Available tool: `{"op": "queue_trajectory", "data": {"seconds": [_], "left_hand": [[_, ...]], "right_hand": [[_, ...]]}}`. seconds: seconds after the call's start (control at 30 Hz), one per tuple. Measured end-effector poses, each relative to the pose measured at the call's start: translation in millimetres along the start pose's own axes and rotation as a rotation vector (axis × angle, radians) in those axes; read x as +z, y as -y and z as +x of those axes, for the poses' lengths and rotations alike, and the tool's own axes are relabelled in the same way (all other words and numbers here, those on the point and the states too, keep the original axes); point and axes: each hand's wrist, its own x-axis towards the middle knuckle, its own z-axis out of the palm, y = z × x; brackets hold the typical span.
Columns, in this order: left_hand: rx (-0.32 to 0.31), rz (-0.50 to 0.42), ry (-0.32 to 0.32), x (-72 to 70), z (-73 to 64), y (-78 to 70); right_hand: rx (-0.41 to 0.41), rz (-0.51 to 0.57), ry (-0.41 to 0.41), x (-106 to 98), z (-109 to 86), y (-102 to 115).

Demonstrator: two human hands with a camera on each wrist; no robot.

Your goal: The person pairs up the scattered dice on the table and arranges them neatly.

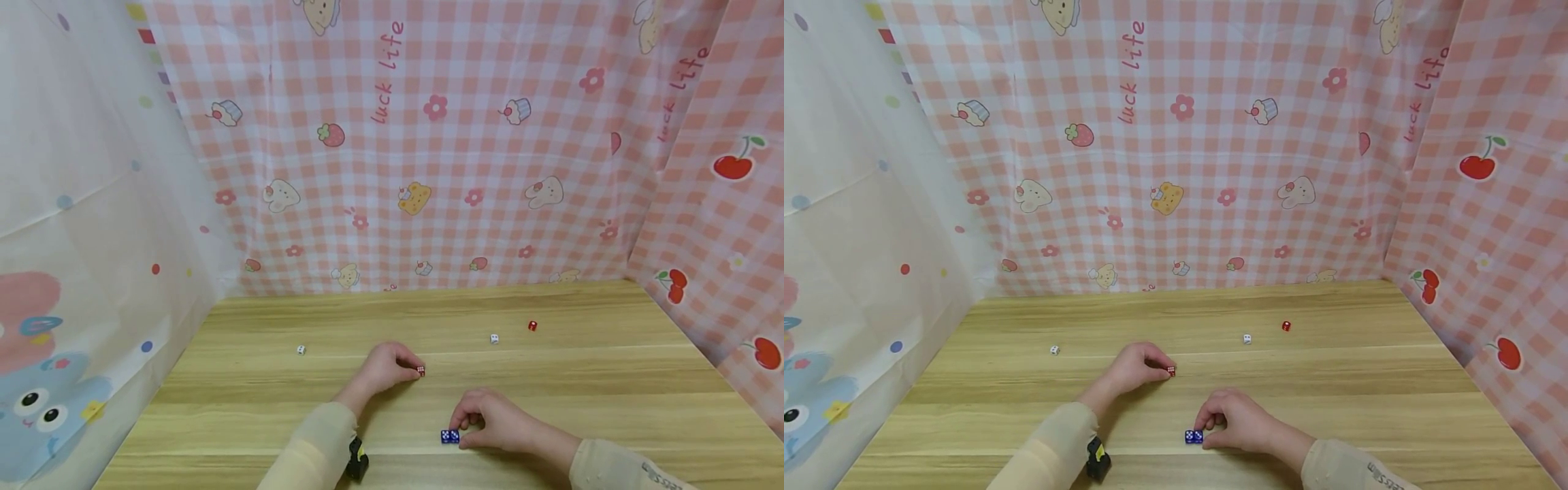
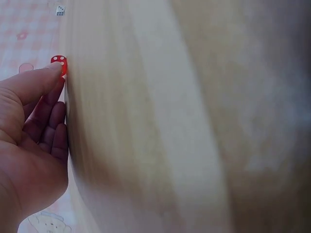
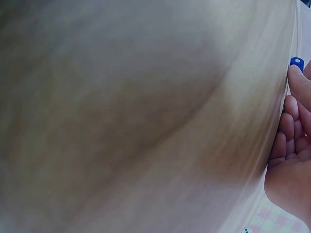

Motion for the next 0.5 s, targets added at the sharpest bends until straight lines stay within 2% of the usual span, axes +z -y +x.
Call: {"op": "queue_trajectory", "data": {"seconds": [0.5], "left_hand": [[-0.013, 0.013, 0.061, 7.7, -5.2, -11.7]], "right_hand": [[0.007, 0.005, -0.002, 0, -0.2, 0]]}}
